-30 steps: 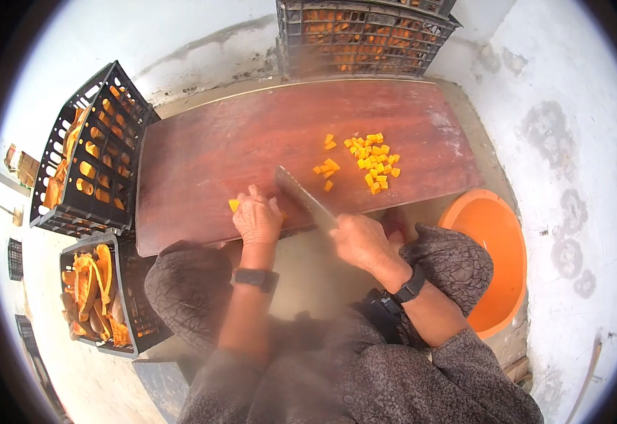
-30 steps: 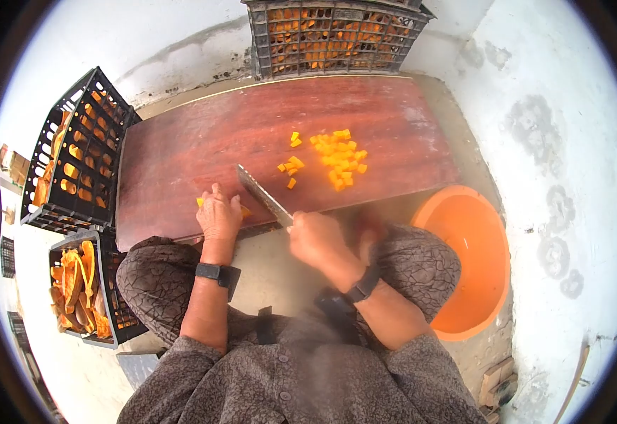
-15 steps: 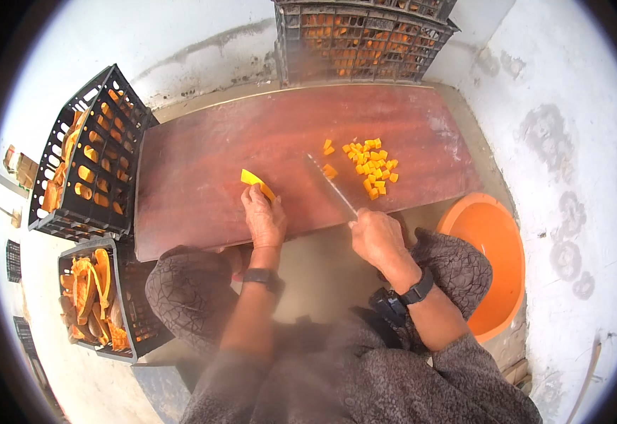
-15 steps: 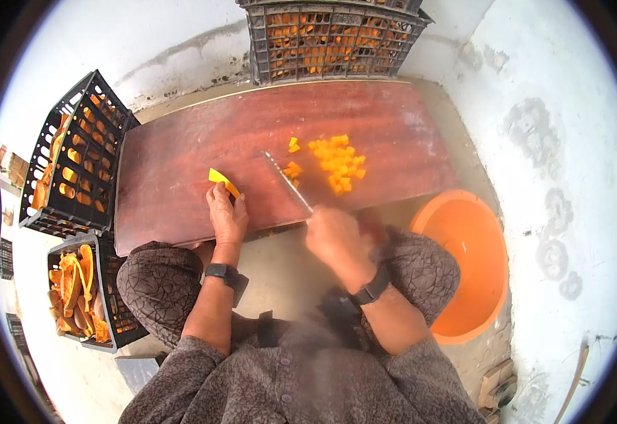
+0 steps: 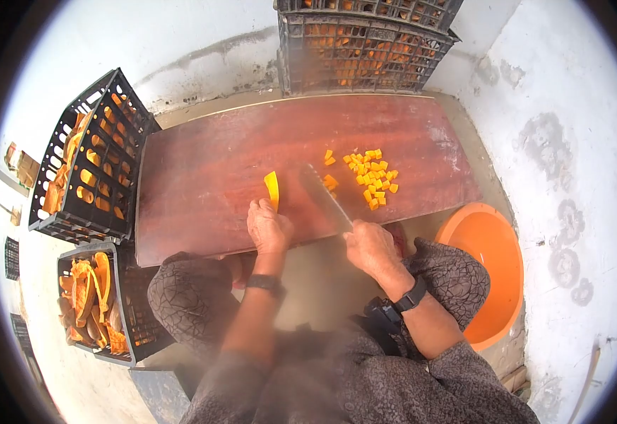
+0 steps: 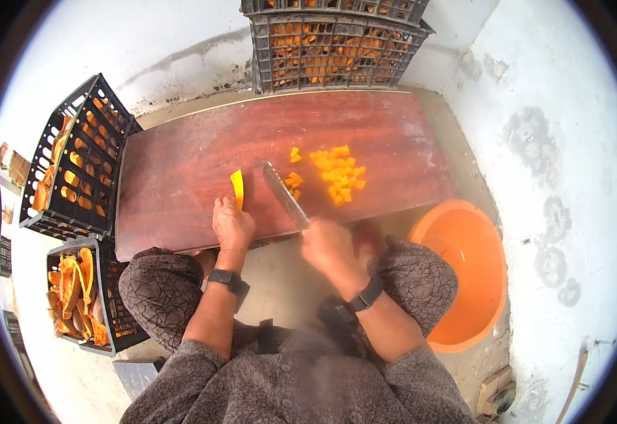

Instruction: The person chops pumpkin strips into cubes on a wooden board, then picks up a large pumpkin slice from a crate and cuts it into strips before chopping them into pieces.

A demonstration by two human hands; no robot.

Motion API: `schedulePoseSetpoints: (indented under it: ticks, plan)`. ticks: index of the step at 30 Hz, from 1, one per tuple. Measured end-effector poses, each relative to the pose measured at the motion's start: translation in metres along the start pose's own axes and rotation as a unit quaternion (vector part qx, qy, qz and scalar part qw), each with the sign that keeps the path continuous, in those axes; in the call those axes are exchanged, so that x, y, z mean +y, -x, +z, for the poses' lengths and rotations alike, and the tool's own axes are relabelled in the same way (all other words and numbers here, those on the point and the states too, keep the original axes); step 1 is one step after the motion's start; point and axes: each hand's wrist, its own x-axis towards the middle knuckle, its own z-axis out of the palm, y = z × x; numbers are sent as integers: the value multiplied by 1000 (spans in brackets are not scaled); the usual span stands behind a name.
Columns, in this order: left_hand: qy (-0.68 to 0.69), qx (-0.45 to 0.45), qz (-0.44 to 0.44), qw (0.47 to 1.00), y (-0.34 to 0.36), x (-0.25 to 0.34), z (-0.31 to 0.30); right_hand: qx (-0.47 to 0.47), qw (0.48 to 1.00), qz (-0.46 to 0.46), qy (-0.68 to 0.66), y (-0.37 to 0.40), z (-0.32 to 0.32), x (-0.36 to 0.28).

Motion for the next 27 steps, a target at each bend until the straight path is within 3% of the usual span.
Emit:
schedulePoseSetpoints:
  ticks: [2,4,10,16,20,26,27]
  plan:
    - [-11,-20,2,1000,2,0,-1,-3,1000,14,-14,-1,0,1]
    - [-42,-5,78,996,5,1,-9,-8,1000,19,-18,-2,0,2]
    - [-36,-43,152,987,8,-6,-16,0,1000,15,-26,-3,4,6]
    - [60,-15,141,988,9,-2,-3,-2,1000,9,-24,-1,1,3]
    - [23,1,162,987,8,3,2,13,1000,2,-22,0,1,3]
    - [23,-65,146,987,13,10,-19,90,993,-76,4,-1,9,7]
    - [39,-61,180,981,12,9,-20,89,993,-77,5,-1,8,5]
